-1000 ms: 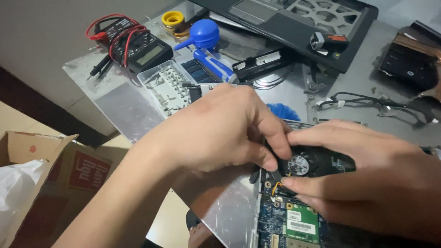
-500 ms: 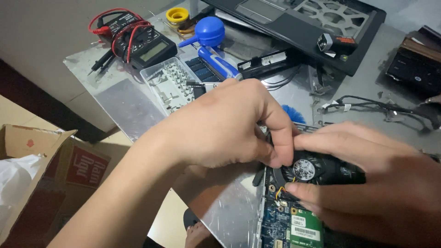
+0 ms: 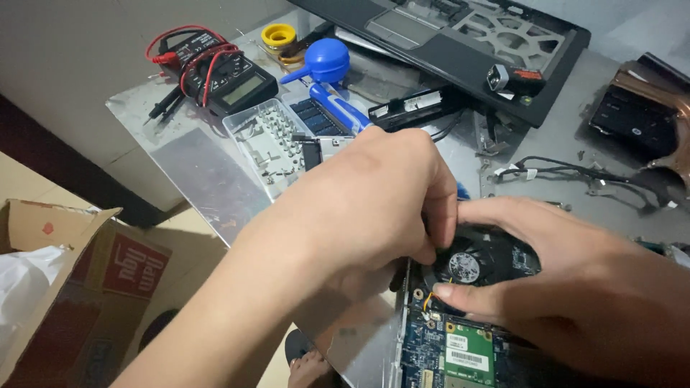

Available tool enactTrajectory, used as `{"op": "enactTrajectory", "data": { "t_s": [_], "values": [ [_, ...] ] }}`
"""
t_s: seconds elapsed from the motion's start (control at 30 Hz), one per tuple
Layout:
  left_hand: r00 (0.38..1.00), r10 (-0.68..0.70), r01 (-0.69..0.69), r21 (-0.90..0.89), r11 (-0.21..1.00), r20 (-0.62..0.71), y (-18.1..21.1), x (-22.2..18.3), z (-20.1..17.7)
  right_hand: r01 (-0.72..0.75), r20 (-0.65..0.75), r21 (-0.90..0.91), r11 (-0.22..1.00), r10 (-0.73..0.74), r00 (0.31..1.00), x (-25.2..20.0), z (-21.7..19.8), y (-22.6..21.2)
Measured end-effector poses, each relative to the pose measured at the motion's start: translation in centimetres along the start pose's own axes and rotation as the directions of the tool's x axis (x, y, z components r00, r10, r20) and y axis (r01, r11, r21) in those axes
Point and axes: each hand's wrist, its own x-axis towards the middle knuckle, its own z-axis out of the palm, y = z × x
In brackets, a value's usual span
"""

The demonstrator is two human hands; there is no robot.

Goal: Attempting to install a cooling fan and heatsink onto a laptop motherboard at a repair bench.

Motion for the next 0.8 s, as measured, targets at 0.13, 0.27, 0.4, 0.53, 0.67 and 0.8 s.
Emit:
{"op": "enactTrajectory", "data": {
  "t_s": [0.13, 0.27, 0.4, 0.53, 0.67, 0.8],
  "values": [
    [0.998, 0.021, -0.024, -0.058, 0.998, -0.054, -0.2, -0.1, 0.1, 0.289, -0.096, -0.148, 0.946, -0.304, 0.948, 0.2, -0.4, -1.0],
    [0.998, -0.009, 0.003, -0.103, 0.995, -0.061, -0.8, -0.6, -0.1, 0.282, -0.099, -0.129, 0.951, -0.295, 0.95, 0.0, -0.1, -0.4],
    [0.985, -0.031, 0.005, -0.149, 0.989, -0.172, -2.3, -0.4, 0.8, 0.294, -0.051, -0.101, 0.951, -0.3, 0.953, -1.1, 0.8, 2.2],
    [0.955, -0.17, 0.02, -0.519, 0.855, -0.243, -2.0, -1.9, -1.1, 0.298, -0.056, -0.052, 0.953, -0.301, 0.952, -1.4, 0.5, 2.0],
    [0.943, -0.277, 0.109, -0.615, 0.781, -0.185, -1.2, -2.6, -1.8, 0.28, 0.048, -0.072, 0.957, -0.277, 0.96, -1.1, 0.0, 2.3],
    [0.953, -0.233, 0.088, -0.557, 0.826, -0.195, -1.5, -2.6, -1.3, 0.259, 0.124, -0.048, 0.965, -0.252, 0.96, -1.1, -0.4, 2.8]
  ]
}}
